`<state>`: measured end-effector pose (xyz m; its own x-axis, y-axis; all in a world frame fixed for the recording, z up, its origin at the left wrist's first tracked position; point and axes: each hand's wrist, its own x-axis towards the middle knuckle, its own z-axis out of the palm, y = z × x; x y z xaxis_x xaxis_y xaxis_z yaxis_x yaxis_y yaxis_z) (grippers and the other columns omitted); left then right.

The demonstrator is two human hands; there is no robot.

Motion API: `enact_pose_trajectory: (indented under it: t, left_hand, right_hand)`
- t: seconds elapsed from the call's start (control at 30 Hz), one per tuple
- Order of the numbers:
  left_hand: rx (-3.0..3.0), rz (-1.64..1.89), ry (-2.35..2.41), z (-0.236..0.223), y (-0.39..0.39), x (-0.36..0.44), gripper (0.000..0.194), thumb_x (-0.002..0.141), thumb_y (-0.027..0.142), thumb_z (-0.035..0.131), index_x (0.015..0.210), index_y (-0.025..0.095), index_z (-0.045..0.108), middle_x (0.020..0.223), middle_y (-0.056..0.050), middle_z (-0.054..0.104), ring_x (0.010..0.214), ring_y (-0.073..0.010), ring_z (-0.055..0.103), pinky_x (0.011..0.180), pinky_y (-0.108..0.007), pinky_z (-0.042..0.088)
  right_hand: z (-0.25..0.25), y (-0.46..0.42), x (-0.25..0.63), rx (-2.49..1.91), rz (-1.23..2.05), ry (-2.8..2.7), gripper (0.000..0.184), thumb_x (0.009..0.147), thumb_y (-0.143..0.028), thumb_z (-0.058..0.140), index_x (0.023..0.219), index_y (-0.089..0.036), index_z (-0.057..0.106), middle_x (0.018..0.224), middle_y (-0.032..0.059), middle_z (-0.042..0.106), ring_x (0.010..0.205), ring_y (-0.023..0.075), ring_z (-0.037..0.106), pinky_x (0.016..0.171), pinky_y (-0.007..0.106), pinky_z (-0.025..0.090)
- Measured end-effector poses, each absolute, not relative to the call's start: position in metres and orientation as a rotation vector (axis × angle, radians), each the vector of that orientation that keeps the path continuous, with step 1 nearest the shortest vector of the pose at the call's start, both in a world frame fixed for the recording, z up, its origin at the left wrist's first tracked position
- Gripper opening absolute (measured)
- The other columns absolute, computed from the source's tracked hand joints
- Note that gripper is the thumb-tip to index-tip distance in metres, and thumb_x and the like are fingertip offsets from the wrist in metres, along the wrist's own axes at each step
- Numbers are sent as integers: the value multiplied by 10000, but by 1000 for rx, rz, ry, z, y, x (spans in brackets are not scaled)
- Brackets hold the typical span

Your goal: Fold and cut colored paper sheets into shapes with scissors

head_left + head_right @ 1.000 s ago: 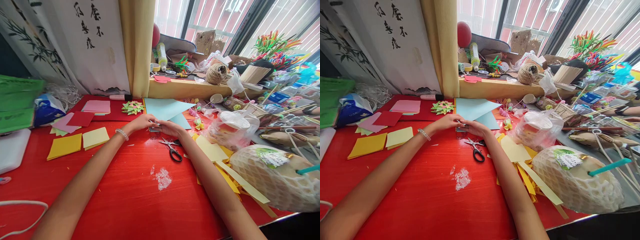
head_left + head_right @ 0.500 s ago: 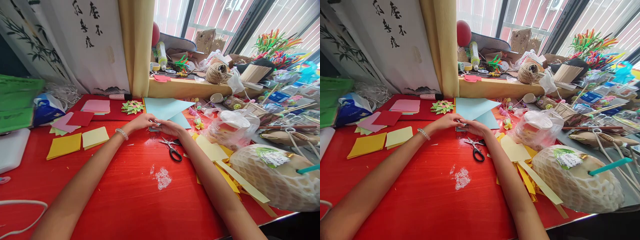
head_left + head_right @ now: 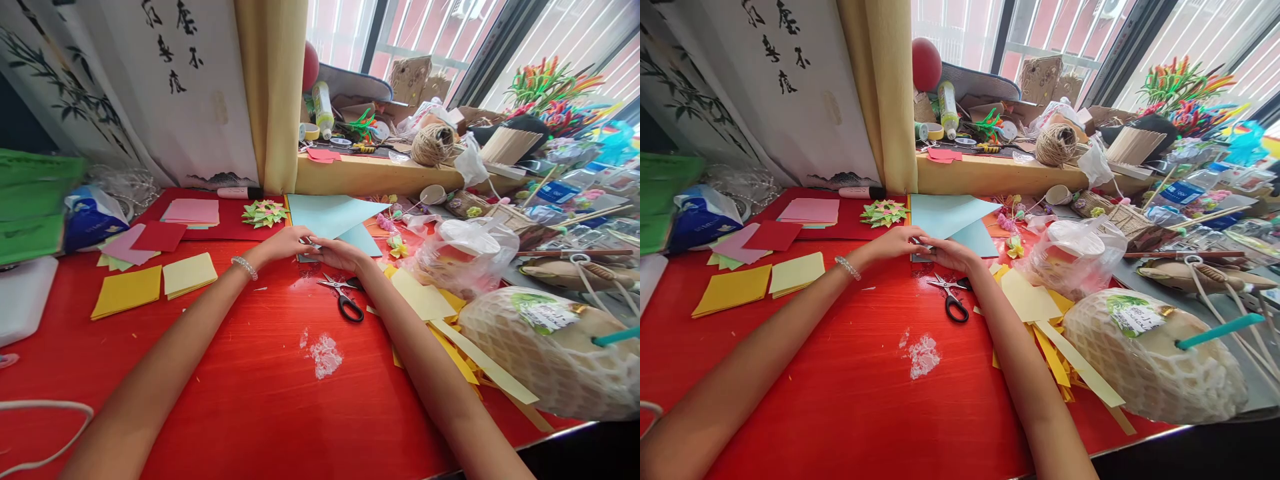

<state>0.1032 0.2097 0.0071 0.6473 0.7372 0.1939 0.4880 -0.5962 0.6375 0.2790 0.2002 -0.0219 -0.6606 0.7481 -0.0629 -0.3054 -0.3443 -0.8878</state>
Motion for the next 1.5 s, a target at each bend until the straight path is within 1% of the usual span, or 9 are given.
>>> enact_pose_trajectory:
  t: [0.23,0.43,0.5,0.6,0.73,0.97,1.13,1.37,1.5]
  left_hand:
    - [2314,606,1004,5,215,99,309,783,353,478,931,152,659,906,-57,661,802,-165,564,712,-266,402]
    - [2254,545,1013,6,211,101,265,731,335,510,806,141,674,777,-47,661,715,-163,564,648,-262,403]
    - [2223,473,969,8,208,102,237,704,322,532,767,149,680,727,-33,663,680,-159,573,621,-253,410]
    - [2176,387,902,9,205,103,195,668,296,566,738,166,693,712,-22,675,682,-161,591,618,-243,419]
    - [2093,388,850,11,204,105,204,652,308,619,792,189,706,830,-25,697,791,-174,609,698,-243,436]
    - [1778,794,904,-17,210,132,312,783,299,550,1049,137,531,1070,-112,607,908,-167,598,796,-297,457]
    - [1554,928,936,-36,214,142,299,796,160,520,1081,137,434,1116,-141,566,869,-123,611,820,-300,465]
    - [1541,892,926,-37,218,137,234,713,141,628,936,157,563,925,-65,644,888,-146,596,835,-288,446]
    - [1519,947,972,-31,225,151,288,793,351,565,1004,155,565,940,-81,615,682,-126,602,631,-252,480]
  right_hand:
    - [-5,200,285,-994,1625,-1367,395,758,-362,630,1081,-149,548,1042,83,615,956,174,597,935,348,465]
    - [11,209,297,-1116,870,-1207,891,715,-436,634,1396,-342,67,1412,72,327,1243,220,402,970,425,394]
    - [14,212,303,-1094,713,-1215,837,757,-442,578,1405,-337,59,1463,64,234,1319,204,289,1030,423,311]
    - [15,216,308,-1086,507,-1326,577,821,-445,476,1349,-278,313,1442,42,287,1348,177,219,1090,389,191]
    - [4,216,303,-1079,559,-1440,379,876,-427,340,1128,-244,557,1203,37,549,1174,163,450,1051,342,263]
    - [-30,217,282,-1078,921,-1444,319,797,-331,461,1078,-217,561,1038,48,629,1020,165,554,943,332,391]
    - [-36,224,293,-1162,701,-1303,349,766,-224,433,1099,-197,532,1117,63,597,1076,136,533,994,296,350]
    - [-37,223,316,-1265,511,-1108,404,797,-315,389,1138,-178,555,1264,89,515,1232,196,408,1059,392,271]
    - [-31,221,308,-1194,549,-1159,456,848,-419,326,1220,-230,510,1368,38,417,1313,161,289,1078,371,240]
